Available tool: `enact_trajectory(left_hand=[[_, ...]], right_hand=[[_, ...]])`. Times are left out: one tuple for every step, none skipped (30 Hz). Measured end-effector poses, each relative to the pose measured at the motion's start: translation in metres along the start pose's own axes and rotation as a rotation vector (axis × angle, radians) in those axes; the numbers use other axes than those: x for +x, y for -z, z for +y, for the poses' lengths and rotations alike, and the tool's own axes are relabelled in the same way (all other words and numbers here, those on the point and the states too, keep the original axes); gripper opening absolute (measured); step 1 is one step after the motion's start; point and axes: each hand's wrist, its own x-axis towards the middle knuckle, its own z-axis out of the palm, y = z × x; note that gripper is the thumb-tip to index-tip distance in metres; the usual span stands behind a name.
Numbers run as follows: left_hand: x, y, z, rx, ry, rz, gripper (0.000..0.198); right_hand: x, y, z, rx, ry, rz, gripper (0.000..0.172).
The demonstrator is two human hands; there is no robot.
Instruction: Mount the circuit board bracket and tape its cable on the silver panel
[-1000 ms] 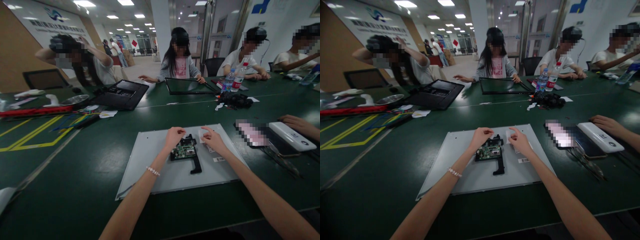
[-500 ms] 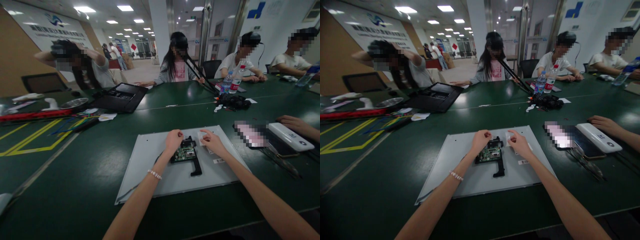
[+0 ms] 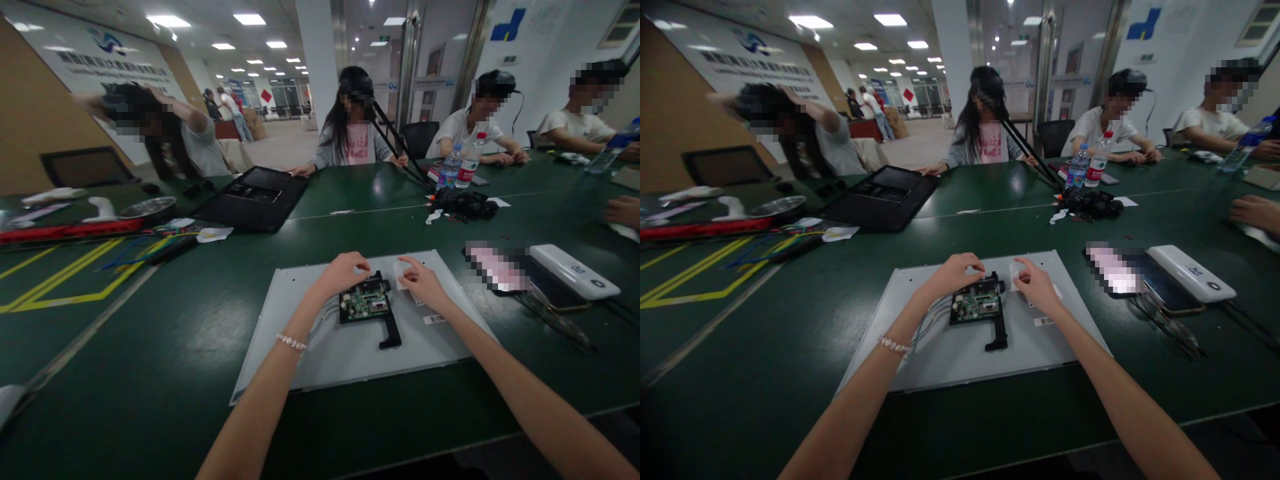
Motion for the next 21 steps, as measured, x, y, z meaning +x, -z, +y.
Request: enact_trajectory(left_hand=[[-0.001,0.002,0.0,0.023,-0.011,-0.034,0.013],[-0.002,0.002,0.001,0.059,-0.009,-0.061,0.014],[-0.002,0.002,0.001,0.101,-0.001,-0.085,0.015],[-0.003,0.002,0.001,0.142,0.011,-0.108,0.016],[-0.003,0.001,0.0,0.177,0.029,-0.126,0.016],[-0.003,-0.001,0.0,0.202,0.045,-0.14,0.016],[-0.003,-0.002,0.0,0.222,0.058,-0.149,0.017],[-0.003,-0.003,-0.001,0.238,0.067,-0.152,0.018],[-0.002,-0.004,-0.001,0.254,0.072,-0.152,0.019],[-0.002,-0.005,-0.001,0.269,0.072,-0.15,0.02],[-0.002,-0.006,-0.002,0.285,0.067,-0.146,0.02],[-0.002,-0.007,-0.002,0.302,0.06,-0.142,0.02],[-0.001,-0.008,-0.002,0.318,0.051,-0.137,0.02],[-0.001,-0.009,-0.002,0.33,0.04,-0.133,0.021],[-0.001,-0.01,-0.003,0.339,0.028,-0.131,0.021],[-0.001,-0.011,-0.003,0.347,0.018,-0.131,0.021],[-0.001,-0.012,-0.003,0.353,0.011,-0.131,0.021],[-0.001,-0.012,-0.003,0.356,0.005,-0.133,0.021],[-0.001,-0.012,-0.003,0.358,0.0,-0.135,0.021],[-0.001,-0.012,-0.004,0.357,-0.003,-0.136,0.021],[-0.001,-0.011,-0.004,0.352,-0.006,-0.138,0.02]], right_hand=[[0.0,0.0,0.0,-0.001,0.0,0.0,0.052],[0.0,0.0,0.0,-0.002,0.0,0.001,0.051],[0.0,0.0,0.0,-0.003,0.0,0.003,0.051],[0.0,0.0,0.0,-0.003,0.002,0.005,0.05],[0.0,0.0,0.0,-0.003,0.004,0.009,0.049],[0.0,0.0,0.0,-0.003,0.006,0.011,0.049],[0.0,0.0,0.0,-0.002,0.008,0.013,0.048],[0.0,0.0,0.0,-0.002,0.009,0.014,0.048],[0.0,0.0,0.0,-0.001,0.01,0.014,0.047],[0.001,0.0,0.0,0.0,0.01,0.012,0.047],[0.001,0.0,0.0,0.0,0.01,0.01,0.047],[0.001,0.0,0.0,0.0,0.01,0.008,0.047],[0.001,0.0,0.0,0.0,0.008,0.005,0.047],[0.001,0.0,0.0,0.001,0.007,0.003,0.047],[0.001,0.0,0.0,0.002,0.006,0.001,0.047],[0.001,0.0,0.0,0.005,0.006,-0.001,0.047],[0.001,0.0,0.0,0.007,0.005,-0.002,0.047],[0.001,0.0,-0.001,0.009,0.004,-0.002,0.047],[0.001,0.0,-0.001,0.012,0.002,0.0,0.047],[0.001,0.0,-0.002,0.014,-0.001,0.003,0.047],[0.001,0.0,-0.002,0.018,-0.004,0.006,0.047]])
